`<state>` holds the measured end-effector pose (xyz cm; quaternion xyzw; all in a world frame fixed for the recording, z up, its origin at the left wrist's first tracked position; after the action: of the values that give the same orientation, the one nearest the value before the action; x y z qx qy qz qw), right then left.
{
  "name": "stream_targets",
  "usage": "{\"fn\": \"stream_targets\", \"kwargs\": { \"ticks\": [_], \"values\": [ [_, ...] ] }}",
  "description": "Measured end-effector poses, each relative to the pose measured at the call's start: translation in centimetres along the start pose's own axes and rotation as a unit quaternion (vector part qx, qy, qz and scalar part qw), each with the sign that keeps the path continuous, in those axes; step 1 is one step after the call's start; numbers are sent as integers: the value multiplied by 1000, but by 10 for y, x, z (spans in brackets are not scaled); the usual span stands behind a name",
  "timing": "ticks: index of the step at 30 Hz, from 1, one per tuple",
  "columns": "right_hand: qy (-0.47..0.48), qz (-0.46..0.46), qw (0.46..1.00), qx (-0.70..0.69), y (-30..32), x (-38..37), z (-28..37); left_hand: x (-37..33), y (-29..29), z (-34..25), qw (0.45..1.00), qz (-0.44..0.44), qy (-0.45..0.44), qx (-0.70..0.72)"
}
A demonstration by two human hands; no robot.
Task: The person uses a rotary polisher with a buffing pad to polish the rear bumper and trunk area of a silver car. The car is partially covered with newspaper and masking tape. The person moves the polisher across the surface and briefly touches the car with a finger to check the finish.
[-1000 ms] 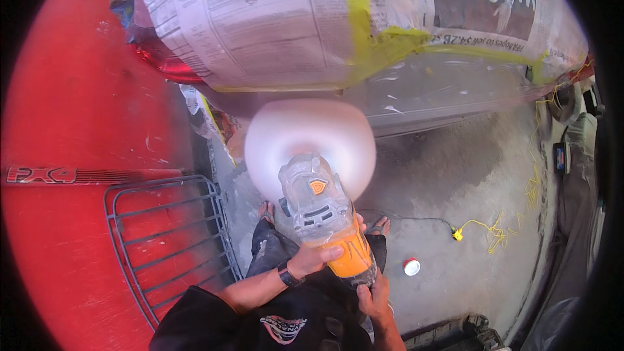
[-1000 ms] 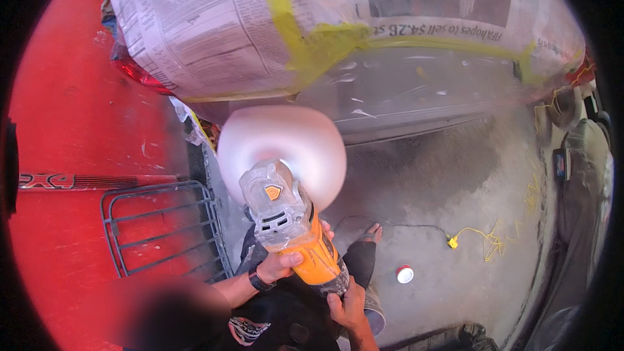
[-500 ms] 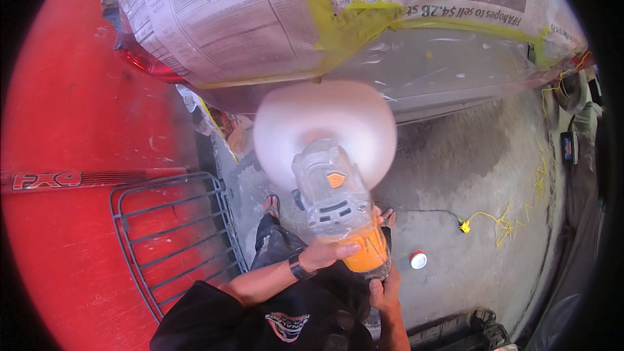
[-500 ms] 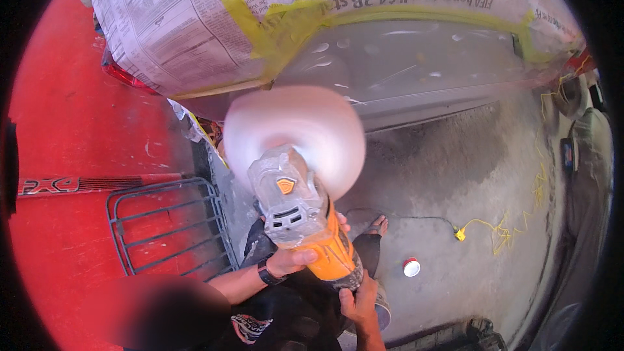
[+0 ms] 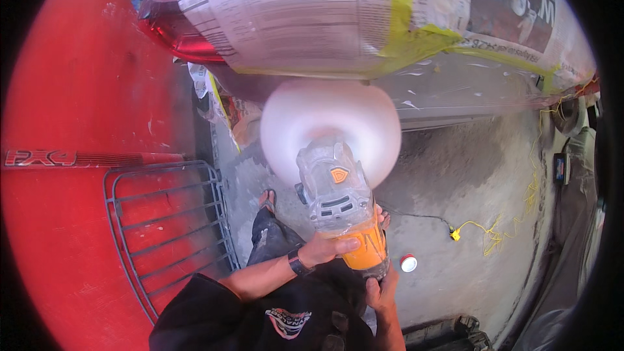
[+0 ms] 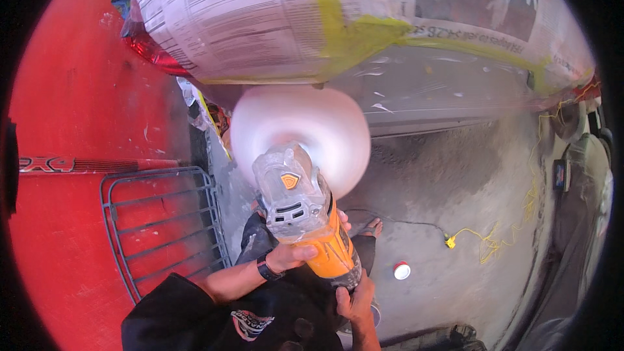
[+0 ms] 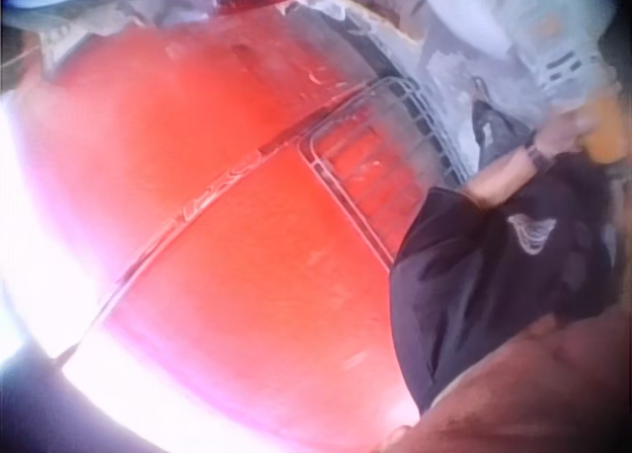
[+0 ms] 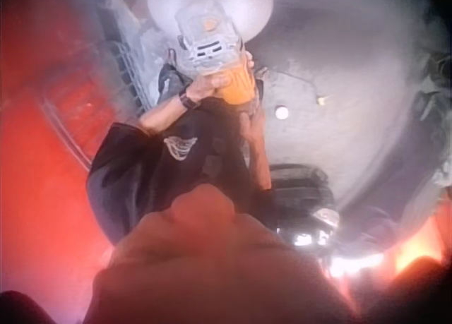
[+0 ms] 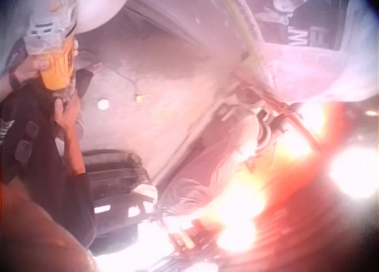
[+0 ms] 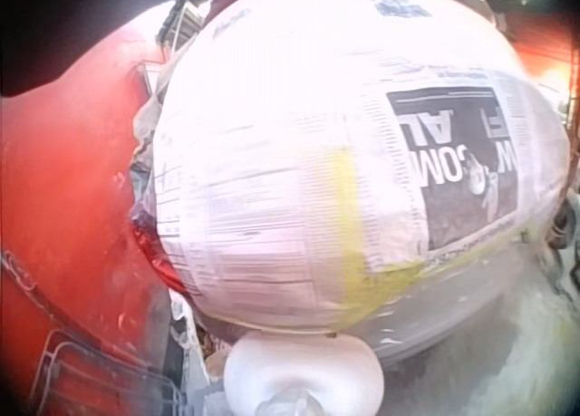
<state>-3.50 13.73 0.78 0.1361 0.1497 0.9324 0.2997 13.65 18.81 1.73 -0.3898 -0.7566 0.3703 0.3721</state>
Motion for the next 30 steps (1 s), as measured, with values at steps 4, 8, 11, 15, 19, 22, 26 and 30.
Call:
{"fn": "stream_targets", "kwargs": {
  "ticks": [4,8,11,15,19,22,26,30],
  "values": [
    [24,31,999,38,-1,-18,23,6,-3,-26,998,10,-49,26],
    [-14,64,993,100,-18,-20,29,17,8,-42,998,-3,-54,42],
    [-18,45,992,115,-18,-15,21,18,8,-41,997,8,-55,53],
    [-25,43,989,137,-12,-23,32,13,5,-41,995,29,-59,78],
    [-49,70,979,187,-7,-15,24,15,21,-24,991,6,-60,118],
    [-71,82,975,194,-7,-6,21,20,31,-8,987,-20,-42,156],
    [-63,72,978,188,-3,-9,27,16,23,-17,988,3,-62,140],
    [-11,37,985,171,2,-20,43,10,2,-42,985,60,-93,130]
  ]
}}
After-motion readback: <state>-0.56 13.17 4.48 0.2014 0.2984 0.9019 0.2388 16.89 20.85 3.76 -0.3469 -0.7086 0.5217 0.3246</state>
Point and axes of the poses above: each hand's wrist, its own x-axis away from the middle knuckle, its own y-axis out of the back of the hand, z = x × y, the point moved 10 cm from there along -x, towards the middle knuckle, and after that the axes turned 12 degrees about x, right-handed, at the moved point
